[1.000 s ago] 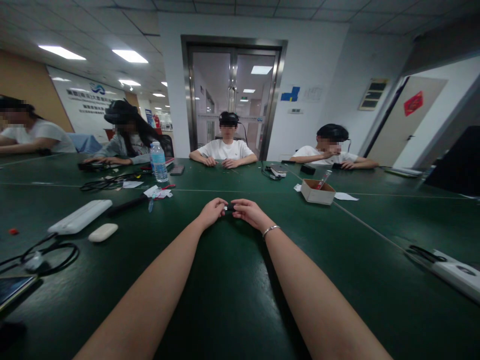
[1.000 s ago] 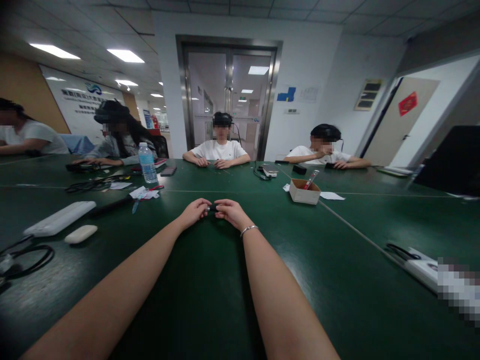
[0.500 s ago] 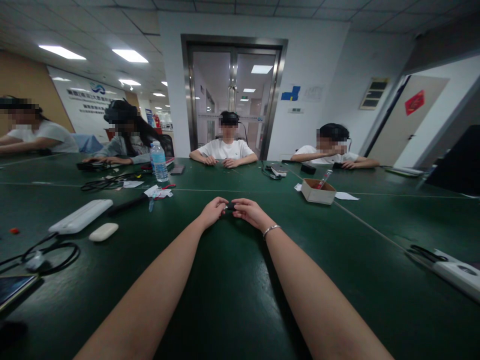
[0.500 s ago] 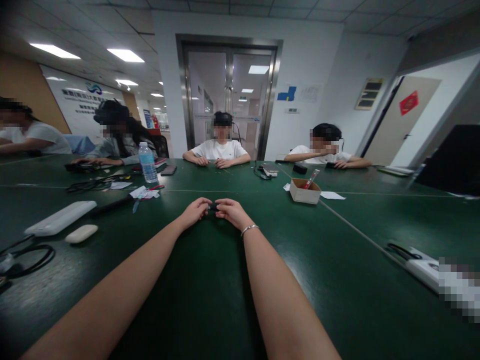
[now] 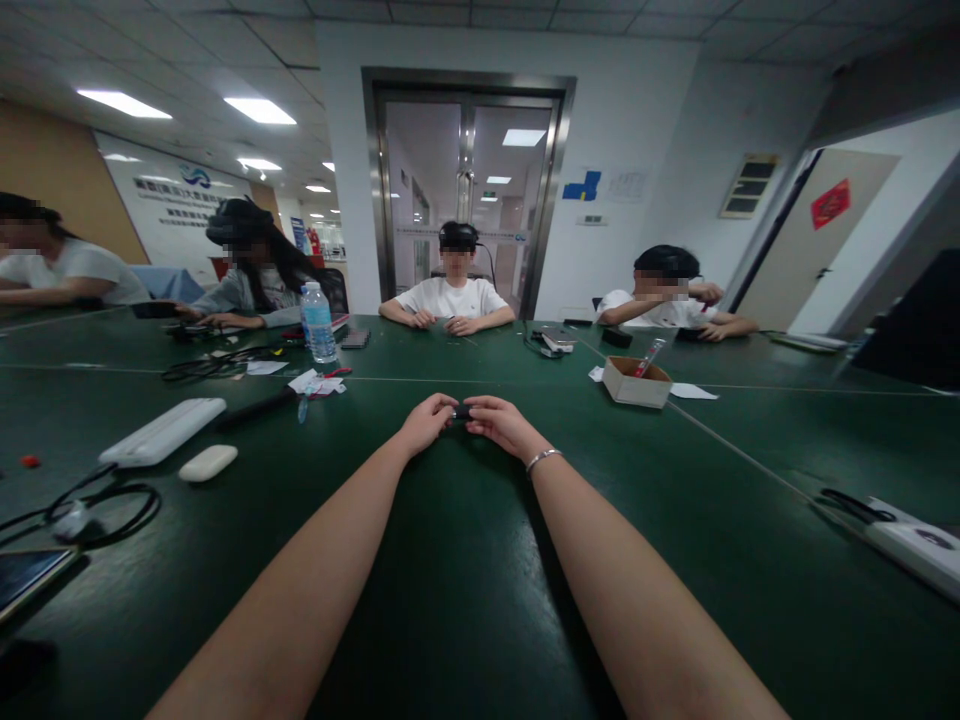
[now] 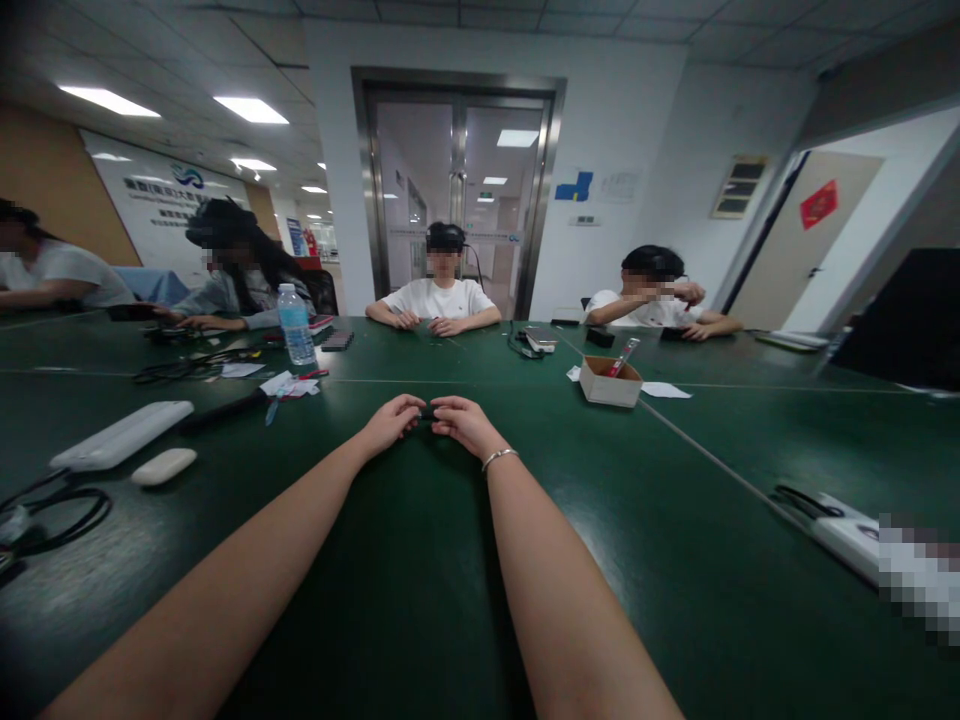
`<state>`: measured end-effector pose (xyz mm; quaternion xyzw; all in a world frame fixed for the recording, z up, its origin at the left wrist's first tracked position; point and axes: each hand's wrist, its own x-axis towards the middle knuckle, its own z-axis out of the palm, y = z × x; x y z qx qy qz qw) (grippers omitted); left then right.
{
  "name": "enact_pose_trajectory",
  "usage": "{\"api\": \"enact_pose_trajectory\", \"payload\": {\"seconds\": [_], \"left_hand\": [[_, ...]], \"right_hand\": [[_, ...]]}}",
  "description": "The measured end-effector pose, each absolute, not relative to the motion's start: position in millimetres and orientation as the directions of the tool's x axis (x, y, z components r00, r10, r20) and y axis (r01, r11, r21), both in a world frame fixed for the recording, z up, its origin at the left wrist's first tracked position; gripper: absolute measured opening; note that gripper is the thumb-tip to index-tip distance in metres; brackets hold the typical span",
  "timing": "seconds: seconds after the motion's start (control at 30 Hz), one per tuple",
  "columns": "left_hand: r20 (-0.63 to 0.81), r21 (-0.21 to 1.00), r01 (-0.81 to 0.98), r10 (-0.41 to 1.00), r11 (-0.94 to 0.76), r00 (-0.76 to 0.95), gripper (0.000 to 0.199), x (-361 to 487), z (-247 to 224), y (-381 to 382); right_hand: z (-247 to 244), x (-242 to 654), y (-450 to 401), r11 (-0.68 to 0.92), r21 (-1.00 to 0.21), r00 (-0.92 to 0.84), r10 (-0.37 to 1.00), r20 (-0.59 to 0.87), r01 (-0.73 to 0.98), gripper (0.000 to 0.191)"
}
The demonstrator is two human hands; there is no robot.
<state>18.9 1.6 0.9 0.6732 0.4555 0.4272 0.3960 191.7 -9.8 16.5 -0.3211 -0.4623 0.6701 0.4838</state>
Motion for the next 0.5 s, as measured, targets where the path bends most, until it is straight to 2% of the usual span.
{"api": "enact_pose_trajectory", "payload": {"seconds": [0.2, 0.5], "left_hand": [[0.23, 0.917, 0.278, 0.949, -0.285, 0.215, 0.035, 18.1, -0.1, 3.1], [0.168, 0.936, 0.272, 0.964, -0.222, 0.207, 0.03, 19.7, 5.9, -2.6]], "right_hand": [[16.7, 191.9, -9.9, -0.113, -0.931, -0.336, 0.942, 0.011, -0.348, 0.021], [16.4, 192.4, -9.8, -0.11, -0.931, -0.333, 0.943, 0.014, -0.349, 0.021]]}}
